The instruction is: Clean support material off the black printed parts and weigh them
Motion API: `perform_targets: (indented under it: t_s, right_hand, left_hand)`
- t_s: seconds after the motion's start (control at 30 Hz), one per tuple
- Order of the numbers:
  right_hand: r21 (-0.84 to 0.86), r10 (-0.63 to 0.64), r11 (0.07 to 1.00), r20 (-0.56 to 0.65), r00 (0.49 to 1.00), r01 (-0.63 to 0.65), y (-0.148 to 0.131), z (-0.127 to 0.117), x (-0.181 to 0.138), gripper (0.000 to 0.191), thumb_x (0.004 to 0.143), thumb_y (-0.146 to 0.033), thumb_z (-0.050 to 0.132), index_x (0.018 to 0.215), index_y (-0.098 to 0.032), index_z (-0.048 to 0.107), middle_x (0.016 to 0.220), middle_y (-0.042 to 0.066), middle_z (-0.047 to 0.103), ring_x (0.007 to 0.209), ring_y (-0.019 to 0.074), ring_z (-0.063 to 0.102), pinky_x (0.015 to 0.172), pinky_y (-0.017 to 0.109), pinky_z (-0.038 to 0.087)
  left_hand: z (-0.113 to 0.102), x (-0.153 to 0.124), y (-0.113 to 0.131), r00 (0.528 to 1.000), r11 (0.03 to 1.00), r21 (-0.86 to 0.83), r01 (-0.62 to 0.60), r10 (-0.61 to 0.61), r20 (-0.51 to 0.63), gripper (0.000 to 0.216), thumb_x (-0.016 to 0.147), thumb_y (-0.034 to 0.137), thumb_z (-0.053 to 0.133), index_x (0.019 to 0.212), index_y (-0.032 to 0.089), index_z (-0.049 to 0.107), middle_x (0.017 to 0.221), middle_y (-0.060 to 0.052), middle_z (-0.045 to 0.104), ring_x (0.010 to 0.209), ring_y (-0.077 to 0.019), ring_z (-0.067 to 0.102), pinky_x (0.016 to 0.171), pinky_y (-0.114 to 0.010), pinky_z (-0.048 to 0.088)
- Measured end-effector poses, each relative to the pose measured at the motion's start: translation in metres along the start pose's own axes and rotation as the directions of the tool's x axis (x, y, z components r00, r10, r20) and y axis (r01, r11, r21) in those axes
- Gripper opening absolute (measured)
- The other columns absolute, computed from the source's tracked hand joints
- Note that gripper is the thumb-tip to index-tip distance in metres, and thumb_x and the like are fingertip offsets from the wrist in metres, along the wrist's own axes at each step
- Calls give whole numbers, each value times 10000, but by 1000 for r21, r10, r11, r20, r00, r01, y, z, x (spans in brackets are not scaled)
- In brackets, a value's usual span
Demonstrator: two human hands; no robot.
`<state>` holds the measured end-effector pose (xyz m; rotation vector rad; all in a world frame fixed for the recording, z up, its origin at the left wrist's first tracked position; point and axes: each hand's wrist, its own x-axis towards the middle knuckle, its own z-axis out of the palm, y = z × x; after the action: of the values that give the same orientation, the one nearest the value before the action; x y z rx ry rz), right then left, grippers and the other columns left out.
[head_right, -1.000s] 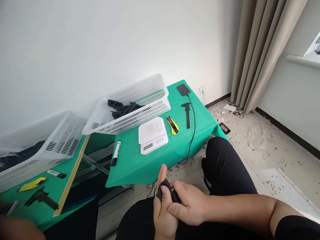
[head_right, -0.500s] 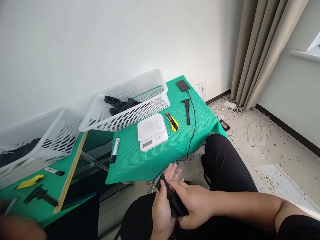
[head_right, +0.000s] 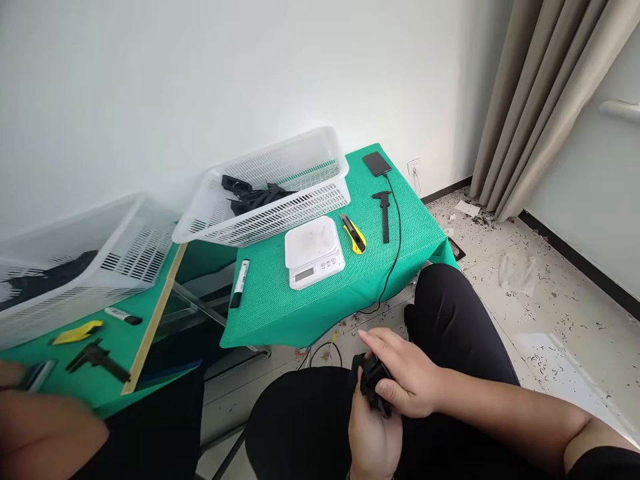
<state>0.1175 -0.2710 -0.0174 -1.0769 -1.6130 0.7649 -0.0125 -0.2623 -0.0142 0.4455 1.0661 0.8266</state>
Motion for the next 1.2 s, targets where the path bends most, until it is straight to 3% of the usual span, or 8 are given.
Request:
perform_targets:
  t_s: [0.1, 0.2, 0.33, 0.43, 0.6, 0.87, 1.03, 1.2]
  right_hand:
    - [-7, 63, 998, -80, 995, -64, -2, 9, 5, 639, 1046, -539, 304, 1593, -210, 302, 1480, 202, 453, 1387, 330, 415, 1144, 523, 333]
    - [271, 293, 938, -276, 916, -218, -4, 23, 8, 492, 1026, -569, 385, 1191, -199, 665, 1121, 135, 631, 1063, 263, 591, 962, 413, 469]
    - [709, 645, 612, -190, 741, -351, -5, 33, 12, 574, 895, -732, 535, 671, -203, 525, 645, -8, 490, 601, 137, 455, 603, 278, 417]
    - [770, 665, 509, -68, 744, -385, -5, 29, 14, 636, 800, -791, 609, 626, -203, 441, 587, -39, 435, 547, 98, 371, 529, 242, 331]
    - [678, 602, 588, -3, 798, -441, -12, 25, 13, 654, 848, -801, 528, 620, -210, 365, 582, -67, 332, 546, 76, 272, 510, 236, 266]
    - [350, 484, 810, 55, 873, -471, -18, 21, 12, 617, 964, -761, 292, 670, -219, 328, 652, -47, 337, 607, 105, 303, 577, 260, 316]
    - [-12, 356, 933, 174, 918, -360, -25, 17, 9, 792, 912, -827, 62, 868, -199, 541, 778, 34, 556, 663, 157, 443, 640, 297, 344]
    - [19, 395, 914, 189, 899, -405, -20, 11, 15, 806, 886, -867, 152, 870, -193, 593, 771, 41, 563, 686, 169, 471, 672, 306, 357]
  left_hand:
    - [-2, 3, 4, 992, 999, -27, -47, 44, -122, 469, 854, 591, 659, 1165, 247, 732, 1251, -107, 716, 1204, -291, 669, 962, -393, 578]
    - [-8, 6, 9, 928, 947, 174, -271, 305, -215, 447, 806, 567, 734, 1086, 220, 730, 1120, -90, 740, 1083, -267, 705, 895, -344, 586]
    - [-13, 4, 16, 900, 776, 483, -405, 431, 63, 446, 837, 609, 691, 913, 171, 732, 892, -86, 733, 871, -241, 705, 773, -318, 591]
    - [-14, 2, 21, 897, 696, 577, -428, 404, 179, 512, 862, 658, 626, 864, 156, 728, 803, -95, 718, 765, -238, 691, 690, -324, 586]
    - [-14, 5, 24, 898, 694, 615, -375, 438, 53, 624, 837, 752, 569, 909, 158, 744, 948, -149, 755, 953, -303, 717, 837, -386, 594]
    - [-15, 0, 42, 948, 734, 612, -296, 304, 94, 566, 832, 703, 618, 930, 162, 754, 995, -149, 755, 1015, -314, 704, 885, -391, 573]
    - [-17, -2, 57, 949, 686, 664, -297, 134, 286, 485, 866, 633, 634, 868, 160, 738, 902, -127, 745, 881, -286, 690, 728, -337, 560]
    - [-20, 6, 46, 957, 751, 597, -282, 174, 232, 496, 820, 651, 680, 828, 156, 711, 846, -110, 728, 893, -296, 692, 776, -362, 571]
